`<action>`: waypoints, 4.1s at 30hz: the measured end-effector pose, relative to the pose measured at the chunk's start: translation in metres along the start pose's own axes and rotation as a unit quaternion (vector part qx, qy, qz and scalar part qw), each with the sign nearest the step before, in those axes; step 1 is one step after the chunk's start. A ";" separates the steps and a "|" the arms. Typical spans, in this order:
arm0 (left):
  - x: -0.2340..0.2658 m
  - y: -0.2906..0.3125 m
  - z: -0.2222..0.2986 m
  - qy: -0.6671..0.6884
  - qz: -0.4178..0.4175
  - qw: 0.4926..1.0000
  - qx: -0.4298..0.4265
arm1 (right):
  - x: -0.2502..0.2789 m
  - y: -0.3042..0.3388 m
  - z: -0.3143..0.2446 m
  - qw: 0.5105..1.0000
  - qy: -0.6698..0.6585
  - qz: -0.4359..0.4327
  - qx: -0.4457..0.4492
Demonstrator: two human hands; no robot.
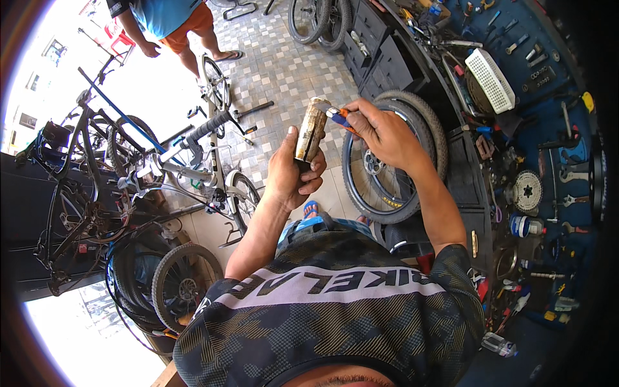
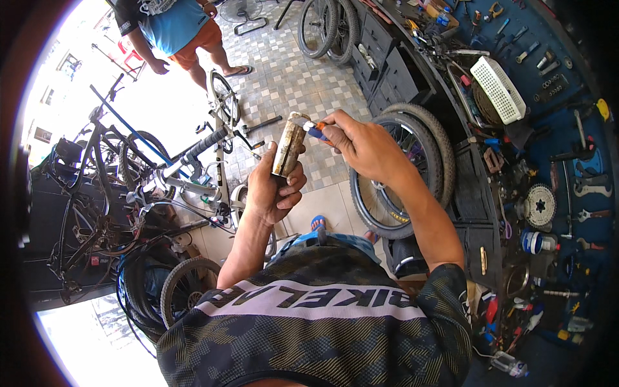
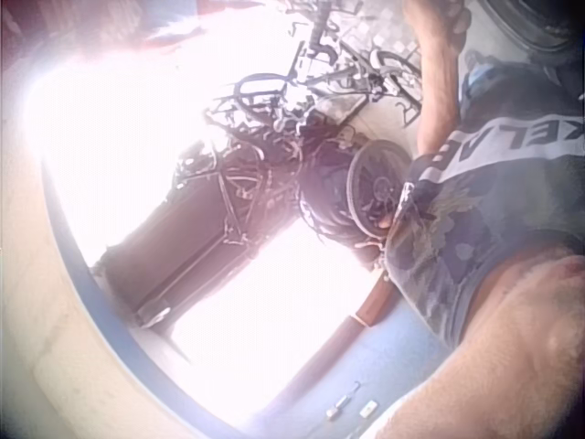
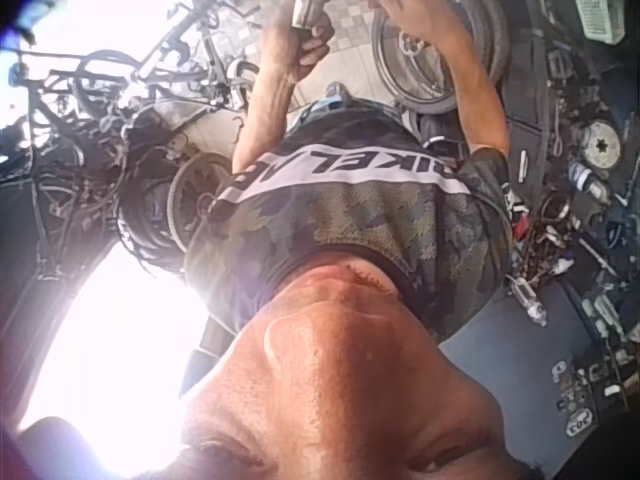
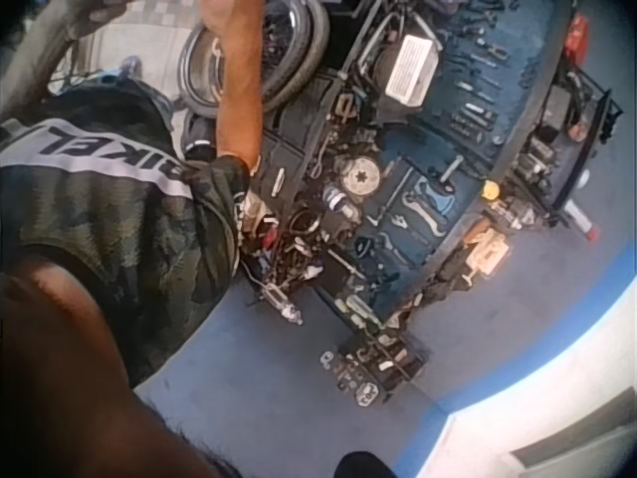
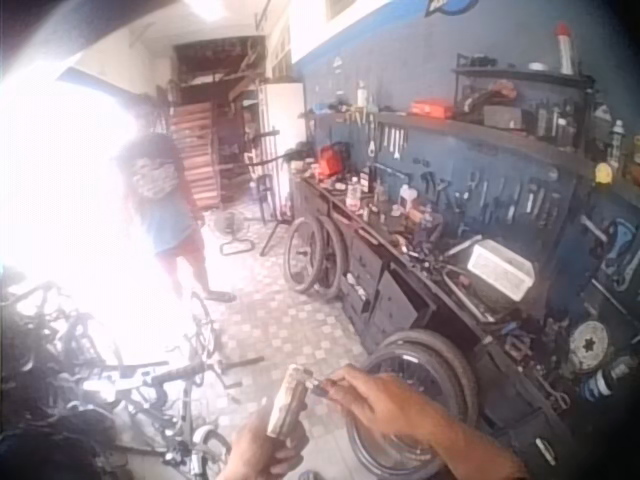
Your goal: The person holds a cylindrical metal part and scrapes its surface with a small orange tool. After scraping, the person wipes the part with a dark cloth. The task is performed in a bicycle repair shop with multiple bicycles and tools visible.
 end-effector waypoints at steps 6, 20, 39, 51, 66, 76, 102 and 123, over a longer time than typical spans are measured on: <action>0.002 -0.002 -0.002 -0.005 -0.001 1.000 -0.001 | -0.005 0.004 -0.006 0.996 0.059 0.060 -0.001; 0.001 -0.001 -0.004 -0.005 -0.011 1.000 0.007 | -0.007 0.017 -0.009 0.999 0.016 0.028 0.006; 0.002 -0.001 -0.008 -0.044 0.014 0.999 -0.020 | -0.006 0.019 -0.012 0.999 0.042 0.023 0.006; 0.011 -0.012 -0.013 -0.066 0.038 0.996 -0.045 | -0.015 0.021 -0.012 0.994 0.096 -0.004 0.046; 0.001 -0.012 -0.009 -0.093 0.065 0.992 -0.060 | -0.006 0.012 -0.008 0.997 0.080 -0.001 -0.004; 0.002 -0.014 -0.012 -0.093 0.062 0.991 -0.066 | -0.010 0.014 -0.005 0.996 0.084 -0.005 0.017; 0.014 -0.005 -0.009 0.048 -0.061 0.994 0.072 | -0.010 0.033 -0.012 0.993 0.082 0.044 0.076; 0.009 -0.005 -0.008 0.016 -0.018 0.997 0.071 | -0.016 0.036 -0.014 0.991 0.109 0.039 0.071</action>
Point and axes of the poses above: each hand's wrist, its own y-axis away from the middle knuckle, its own x-axis out of the back of the hand, z = x × y, the point moved 1 cm from there along -y, towards the middle knuckle, and after that the axes turned 4 degrees about z, right-handed, at the moved point
